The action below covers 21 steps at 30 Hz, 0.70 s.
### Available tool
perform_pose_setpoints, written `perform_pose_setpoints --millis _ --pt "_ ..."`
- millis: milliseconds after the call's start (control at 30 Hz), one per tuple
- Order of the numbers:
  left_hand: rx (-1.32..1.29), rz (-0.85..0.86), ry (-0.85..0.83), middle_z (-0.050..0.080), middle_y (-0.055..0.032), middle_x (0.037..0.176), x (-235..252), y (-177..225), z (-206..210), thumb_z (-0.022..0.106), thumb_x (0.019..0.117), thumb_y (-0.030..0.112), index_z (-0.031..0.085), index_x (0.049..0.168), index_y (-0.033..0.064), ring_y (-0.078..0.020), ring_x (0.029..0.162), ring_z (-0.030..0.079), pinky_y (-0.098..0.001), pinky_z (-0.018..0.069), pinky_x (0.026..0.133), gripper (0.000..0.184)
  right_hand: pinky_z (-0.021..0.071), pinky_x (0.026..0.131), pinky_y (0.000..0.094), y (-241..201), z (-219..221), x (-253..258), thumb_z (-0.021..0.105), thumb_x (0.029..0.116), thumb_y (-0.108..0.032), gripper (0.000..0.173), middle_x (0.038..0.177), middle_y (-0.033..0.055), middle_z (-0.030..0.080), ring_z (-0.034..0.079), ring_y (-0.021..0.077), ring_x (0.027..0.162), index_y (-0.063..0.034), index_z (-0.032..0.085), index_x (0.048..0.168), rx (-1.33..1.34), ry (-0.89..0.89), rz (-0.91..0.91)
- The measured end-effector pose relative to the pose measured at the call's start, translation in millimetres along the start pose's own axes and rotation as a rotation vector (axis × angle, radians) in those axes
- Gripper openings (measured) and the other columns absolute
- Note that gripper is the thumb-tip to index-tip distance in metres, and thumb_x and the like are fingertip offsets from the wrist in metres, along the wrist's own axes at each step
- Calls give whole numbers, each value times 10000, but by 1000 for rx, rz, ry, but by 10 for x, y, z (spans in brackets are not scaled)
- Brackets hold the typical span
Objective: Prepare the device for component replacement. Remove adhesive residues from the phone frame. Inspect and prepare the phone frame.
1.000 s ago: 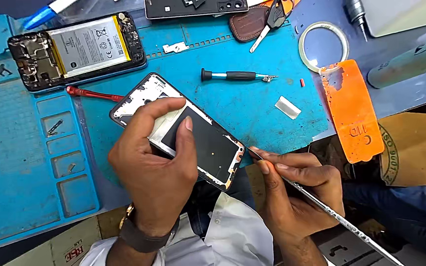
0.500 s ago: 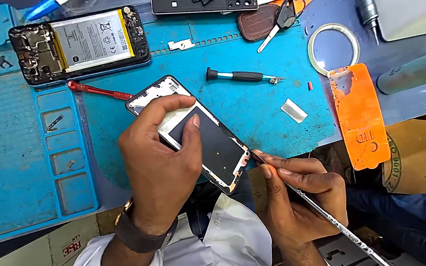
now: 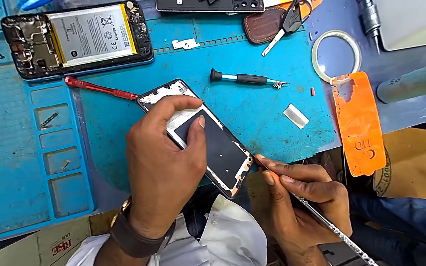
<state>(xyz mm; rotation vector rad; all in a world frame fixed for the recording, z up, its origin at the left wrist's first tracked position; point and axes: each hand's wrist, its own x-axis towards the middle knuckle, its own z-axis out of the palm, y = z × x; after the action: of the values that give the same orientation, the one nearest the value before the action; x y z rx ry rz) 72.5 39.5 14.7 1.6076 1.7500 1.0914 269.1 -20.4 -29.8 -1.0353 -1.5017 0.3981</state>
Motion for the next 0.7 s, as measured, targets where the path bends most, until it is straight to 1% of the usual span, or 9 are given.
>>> perform_pose_setpoints --millis 67,167,267,367,433,500,600,700 --pt "23 -9 -11 721 58 1004 12 4 -7 657 951 198 707 1177 170 12 812 679 -169 557 634 233 690 848 419 0 -12 6 708 930 -18 159 993 33 706 761 242 976 -104 575 947 -21 -16 -5" --pt "60 -20 -41 722 64 1006 45 5 -22 649 955 231 711 1189 192 8 815 677 -186 553 633 245 691 851 428 10 -84 32 716 924 -14 146 994 61 737 767 268 985 -81 587 930 -68 -81 -51" --pt "97 -24 -48 721 70 991 62 0 -21 631 956 267 710 1186 223 -2 809 679 -218 551 626 247 690 844 426 32 -121 123 719 907 -7 152 944 77 749 773 267 962 -61 580 878 -114 -144 -111" --pt "100 -26 -45 720 62 990 59 -3 -21 629 958 263 707 1184 219 -10 804 677 -226 546 619 243 684 844 415 71 -61 239 702 891 19 164 925 110 740 769 270 972 -38 554 848 -133 -216 -186" --pt "97 -23 -46 719 62 1005 60 -7 -20 630 959 262 706 1191 216 -8 817 677 -223 548 629 249 684 843 417 102 -65 282 696 883 33 155 929 135 741 768 286 978 -22 561 829 -117 -253 -227" --pt "94 -24 -42 719 63 1010 54 -9 -17 632 957 264 707 1190 217 -9 822 678 -224 553 630 249 682 862 427 83 -147 276 696 893 32 156 952 133 744 763 297 1006 -25 563 835 -111 -296 -210" --pt "115 -25 -33 720 64 1021 54 -8 -17 633 954 273 714 1193 223 -15 836 673 -241 543 648 257 683 838 406 48 -278 230 684 915 -9 166 960 97 748 763 269 1001 -59 542 847 -145 -320 -171" --pt "108 -16 -40 718 69 1014 57 -16 -22 624 953 269 709 1190 226 -2 815 668 -223 538 633 256 681 833 412 80 -224 252 687 894 15 172 918 116 740 764 277 976 -38 543 817 -125 -304 -207"
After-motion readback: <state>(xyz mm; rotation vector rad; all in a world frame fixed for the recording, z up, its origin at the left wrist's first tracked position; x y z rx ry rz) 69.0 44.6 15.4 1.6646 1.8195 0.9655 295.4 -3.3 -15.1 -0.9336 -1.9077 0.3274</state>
